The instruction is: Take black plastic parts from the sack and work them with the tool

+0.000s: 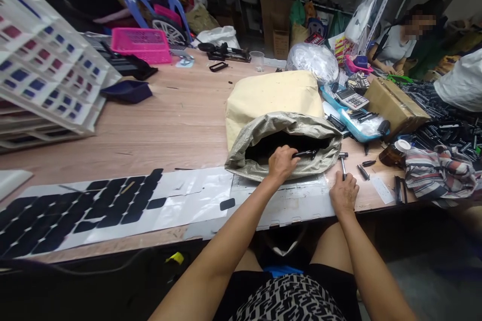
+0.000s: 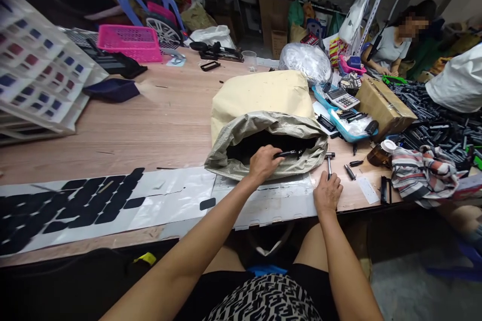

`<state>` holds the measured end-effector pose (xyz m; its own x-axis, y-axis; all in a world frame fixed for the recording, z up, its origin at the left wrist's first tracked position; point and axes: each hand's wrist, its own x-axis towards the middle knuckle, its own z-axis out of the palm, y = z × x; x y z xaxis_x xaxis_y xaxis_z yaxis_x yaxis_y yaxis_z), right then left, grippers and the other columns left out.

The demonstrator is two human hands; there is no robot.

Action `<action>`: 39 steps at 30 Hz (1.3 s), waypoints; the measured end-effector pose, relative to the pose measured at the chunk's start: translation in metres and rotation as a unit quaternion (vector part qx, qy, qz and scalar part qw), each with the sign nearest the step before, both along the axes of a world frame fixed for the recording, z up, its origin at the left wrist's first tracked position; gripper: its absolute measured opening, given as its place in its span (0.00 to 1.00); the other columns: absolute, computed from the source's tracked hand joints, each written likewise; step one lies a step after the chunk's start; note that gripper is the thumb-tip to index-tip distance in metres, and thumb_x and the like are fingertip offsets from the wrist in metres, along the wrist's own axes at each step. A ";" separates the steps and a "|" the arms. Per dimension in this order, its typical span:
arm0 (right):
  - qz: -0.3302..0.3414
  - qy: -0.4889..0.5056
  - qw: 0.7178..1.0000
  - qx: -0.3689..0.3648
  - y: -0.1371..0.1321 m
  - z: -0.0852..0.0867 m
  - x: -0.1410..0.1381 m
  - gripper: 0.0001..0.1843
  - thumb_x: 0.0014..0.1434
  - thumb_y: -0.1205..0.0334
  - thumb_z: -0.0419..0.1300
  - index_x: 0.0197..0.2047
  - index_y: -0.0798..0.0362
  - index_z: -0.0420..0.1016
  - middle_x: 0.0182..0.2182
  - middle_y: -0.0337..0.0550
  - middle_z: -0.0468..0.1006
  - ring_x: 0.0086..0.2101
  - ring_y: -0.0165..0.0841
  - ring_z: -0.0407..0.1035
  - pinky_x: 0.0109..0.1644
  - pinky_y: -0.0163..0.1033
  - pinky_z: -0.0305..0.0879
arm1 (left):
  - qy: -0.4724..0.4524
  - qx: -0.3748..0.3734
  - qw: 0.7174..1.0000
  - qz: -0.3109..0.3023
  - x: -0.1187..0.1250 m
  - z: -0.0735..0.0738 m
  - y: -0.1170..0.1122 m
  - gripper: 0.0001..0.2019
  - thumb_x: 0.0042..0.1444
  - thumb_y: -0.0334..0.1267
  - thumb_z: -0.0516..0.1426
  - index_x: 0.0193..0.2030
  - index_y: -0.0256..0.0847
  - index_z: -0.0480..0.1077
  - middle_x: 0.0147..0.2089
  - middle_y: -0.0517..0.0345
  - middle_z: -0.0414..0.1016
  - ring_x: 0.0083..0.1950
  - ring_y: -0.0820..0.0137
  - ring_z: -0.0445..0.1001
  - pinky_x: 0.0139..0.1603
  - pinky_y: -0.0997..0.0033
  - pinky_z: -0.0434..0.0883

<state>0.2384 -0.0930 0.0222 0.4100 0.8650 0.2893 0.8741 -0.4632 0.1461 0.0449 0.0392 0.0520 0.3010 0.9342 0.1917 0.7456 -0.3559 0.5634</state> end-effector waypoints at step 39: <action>0.328 0.316 0.887 0.076 -0.075 0.017 -0.099 0.22 0.70 0.62 0.48 0.64 0.53 0.69 0.47 0.51 0.79 0.47 0.38 0.76 0.53 0.43 0.75 | -0.149 -0.092 0.983 -0.044 -0.069 -0.046 -0.074 0.05 0.52 0.35 0.66 0.37 0.45 0.80 0.37 0.60 0.73 0.45 0.66 0.69 0.46 0.67 0.67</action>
